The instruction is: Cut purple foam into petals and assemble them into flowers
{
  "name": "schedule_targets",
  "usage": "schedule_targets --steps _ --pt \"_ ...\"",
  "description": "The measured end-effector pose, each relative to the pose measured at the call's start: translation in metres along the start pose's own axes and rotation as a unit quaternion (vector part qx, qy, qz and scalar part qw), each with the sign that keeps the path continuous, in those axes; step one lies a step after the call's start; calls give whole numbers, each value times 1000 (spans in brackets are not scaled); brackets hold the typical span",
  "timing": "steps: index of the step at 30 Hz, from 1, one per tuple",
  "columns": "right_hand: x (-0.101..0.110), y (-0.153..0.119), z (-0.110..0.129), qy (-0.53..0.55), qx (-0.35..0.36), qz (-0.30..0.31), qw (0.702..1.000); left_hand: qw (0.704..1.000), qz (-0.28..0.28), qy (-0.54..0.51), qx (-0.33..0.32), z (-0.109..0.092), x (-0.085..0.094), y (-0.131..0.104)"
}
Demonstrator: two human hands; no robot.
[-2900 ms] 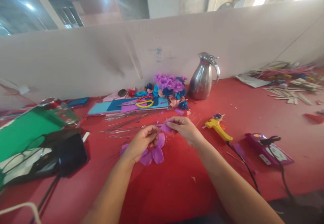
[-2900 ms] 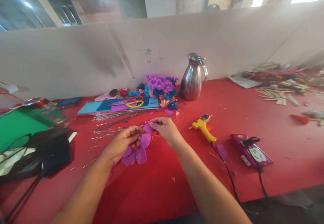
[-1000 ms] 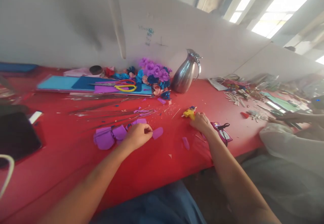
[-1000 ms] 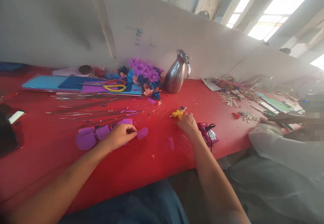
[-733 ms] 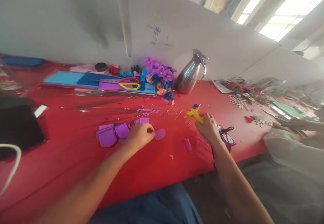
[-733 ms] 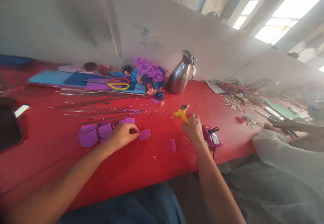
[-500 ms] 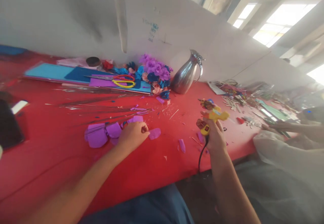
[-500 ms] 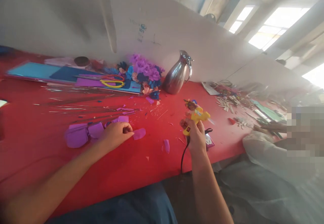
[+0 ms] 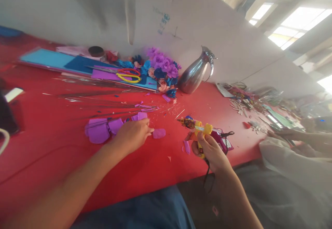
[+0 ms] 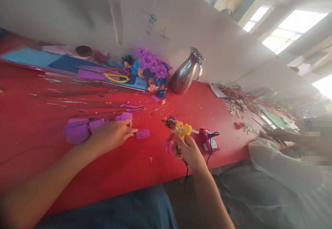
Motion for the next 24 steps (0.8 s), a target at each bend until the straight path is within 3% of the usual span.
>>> schedule_targets --steps 4,9,24 --pt "-23 3 -8 -38 -39 43 998 998 20 48 -47 -11 2 -6" --pt "-41 8 -17 -108 -76 52 990 996 32 67 -52 -18 4 -10" --pt "-45 16 -30 -162 -27 40 986 998 28 33 -37 -18 2 -12"
Point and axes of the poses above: each hand's wrist, its own y-axis towards the middle knuckle, its own x-axis out of the back of the hand, z = x × y, the point moved 7 cm from there along y, towards the middle knuckle, and after that the axes turned 8 degrees about -x, right-handed, at the moved point
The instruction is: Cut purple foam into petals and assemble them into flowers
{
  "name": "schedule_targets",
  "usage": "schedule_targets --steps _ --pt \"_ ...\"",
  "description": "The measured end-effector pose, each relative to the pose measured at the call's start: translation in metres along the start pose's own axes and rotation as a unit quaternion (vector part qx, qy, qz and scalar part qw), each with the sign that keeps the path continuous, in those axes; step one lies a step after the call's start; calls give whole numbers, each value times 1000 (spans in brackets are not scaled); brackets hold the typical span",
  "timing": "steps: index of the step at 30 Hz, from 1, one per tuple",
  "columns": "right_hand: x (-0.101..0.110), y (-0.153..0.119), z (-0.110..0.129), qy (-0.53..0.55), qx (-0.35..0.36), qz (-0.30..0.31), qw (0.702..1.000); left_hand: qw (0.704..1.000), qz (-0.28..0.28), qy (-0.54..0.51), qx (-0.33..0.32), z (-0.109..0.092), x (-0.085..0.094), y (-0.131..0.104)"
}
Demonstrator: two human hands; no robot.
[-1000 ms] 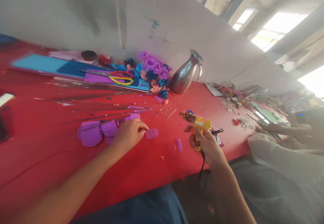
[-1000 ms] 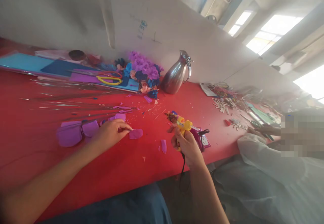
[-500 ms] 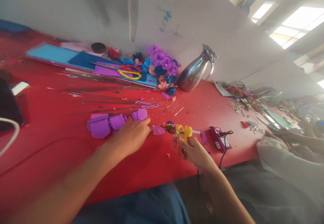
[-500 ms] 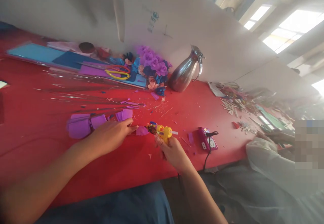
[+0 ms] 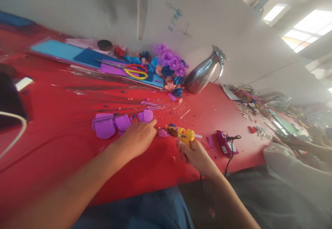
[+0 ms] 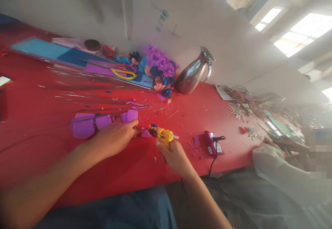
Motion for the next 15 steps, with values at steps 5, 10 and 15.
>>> schedule_targets --steps 5,10,15 --pt "0 -4 2 -21 -3 3 1000 1000 -14 -1 -8 0 0 1" --pt "0 -9 1 -39 -14 3 999 1000 -15 -5 -7 0 0 1" --pt "1 -17 1 -69 -21 0 997 1000 -2 4 -4 -2 2 2"
Point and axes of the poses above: each hand's wrist, its own y-axis towards the middle knuckle, its own x-axis out of the back of the hand, z = x × y, the point moved 7 cm from there along y, towards the middle knuckle, and after that the axes turned 8 degrees about -x, right-handed, at the moved point
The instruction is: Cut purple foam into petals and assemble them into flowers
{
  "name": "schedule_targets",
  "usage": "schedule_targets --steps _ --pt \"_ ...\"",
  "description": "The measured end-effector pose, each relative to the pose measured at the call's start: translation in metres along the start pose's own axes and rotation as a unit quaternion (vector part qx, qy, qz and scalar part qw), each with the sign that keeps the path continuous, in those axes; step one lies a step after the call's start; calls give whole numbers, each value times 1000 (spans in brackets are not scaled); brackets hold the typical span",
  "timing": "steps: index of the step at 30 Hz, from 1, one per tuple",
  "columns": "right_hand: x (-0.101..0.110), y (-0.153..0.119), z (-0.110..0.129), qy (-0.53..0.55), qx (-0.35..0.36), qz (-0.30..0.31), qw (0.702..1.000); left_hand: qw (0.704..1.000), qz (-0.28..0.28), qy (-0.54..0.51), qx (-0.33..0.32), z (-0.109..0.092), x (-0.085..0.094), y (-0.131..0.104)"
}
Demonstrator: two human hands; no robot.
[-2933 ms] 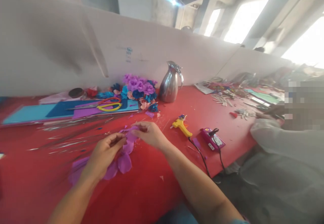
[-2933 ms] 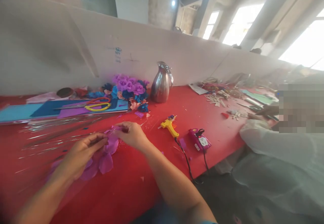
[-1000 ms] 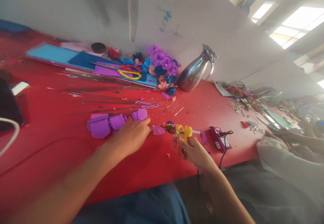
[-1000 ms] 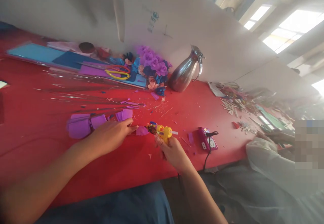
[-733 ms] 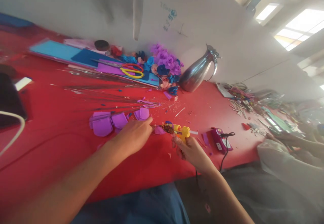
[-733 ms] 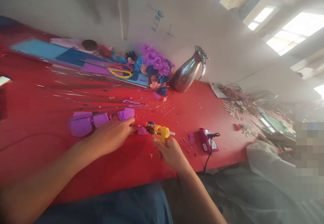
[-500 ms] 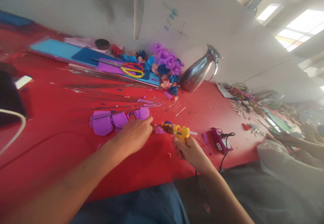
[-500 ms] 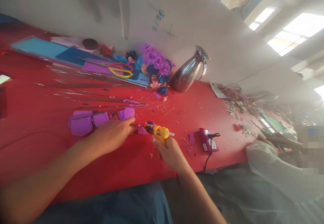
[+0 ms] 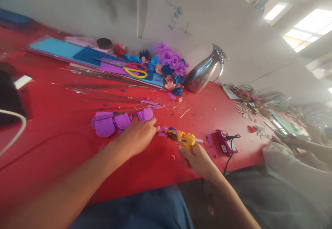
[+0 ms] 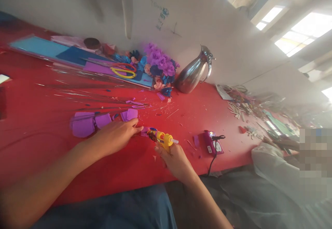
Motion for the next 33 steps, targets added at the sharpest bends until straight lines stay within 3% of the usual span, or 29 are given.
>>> schedule_targets --steps 12,21,33 --pt "1 -17 -1 -14 -6 9 1000 1000 1 -11 -7 0 1 0" --pt "11 2 0 10 5 -27 1000 1000 6 -9 -13 -2 2 0" --pt "2 11 8 -35 28 -35 998 1000 4 23 -10 -1 -1 -1"
Point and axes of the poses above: each hand's wrist, its own y-axis towards the middle knuckle, its own x-axis out of the back of the hand, z = x × y, the point moved 7 cm from there along y, towards the middle knuckle, and after that the axes turned 8 degrees about -x, right-handed, at the moved point
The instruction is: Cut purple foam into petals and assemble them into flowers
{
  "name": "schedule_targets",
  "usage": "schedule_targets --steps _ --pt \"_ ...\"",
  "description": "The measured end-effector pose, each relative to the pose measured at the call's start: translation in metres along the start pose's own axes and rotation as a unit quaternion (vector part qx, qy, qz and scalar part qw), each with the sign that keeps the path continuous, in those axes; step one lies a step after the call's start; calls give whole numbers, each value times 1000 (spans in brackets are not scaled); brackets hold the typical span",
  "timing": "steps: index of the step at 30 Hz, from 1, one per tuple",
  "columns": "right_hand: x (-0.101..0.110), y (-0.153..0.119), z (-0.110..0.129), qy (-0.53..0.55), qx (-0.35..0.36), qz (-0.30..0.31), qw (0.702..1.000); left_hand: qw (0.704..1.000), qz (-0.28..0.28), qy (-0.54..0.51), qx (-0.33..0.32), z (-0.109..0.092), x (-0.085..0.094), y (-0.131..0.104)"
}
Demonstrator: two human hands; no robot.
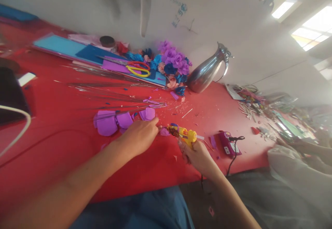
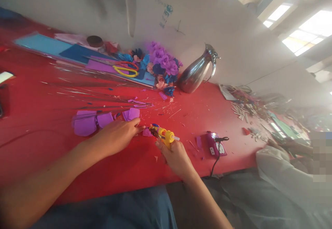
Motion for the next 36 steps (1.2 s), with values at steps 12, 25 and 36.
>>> schedule_targets --steps 12,25,36 --pt "2 -9 8 -32 -8 5 999 1000 -8 -20 -9 -2 3 0" --pt "1 -24 1 -36 -36 19 999 999 -7 -39 8 0 4 0" --pt "22 -26 -18 50 -55 48 996 1000 -5 -11 -15 1 -1 1"
Point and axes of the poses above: each hand's wrist, its own y-axis towards the middle knuckle, its own x-axis out of the back of the hand, z = x × y, the point moved 7 cm from there along y, towards the middle knuckle, and after that the axes turned 8 degrees about -x, right-handed, at the moved point
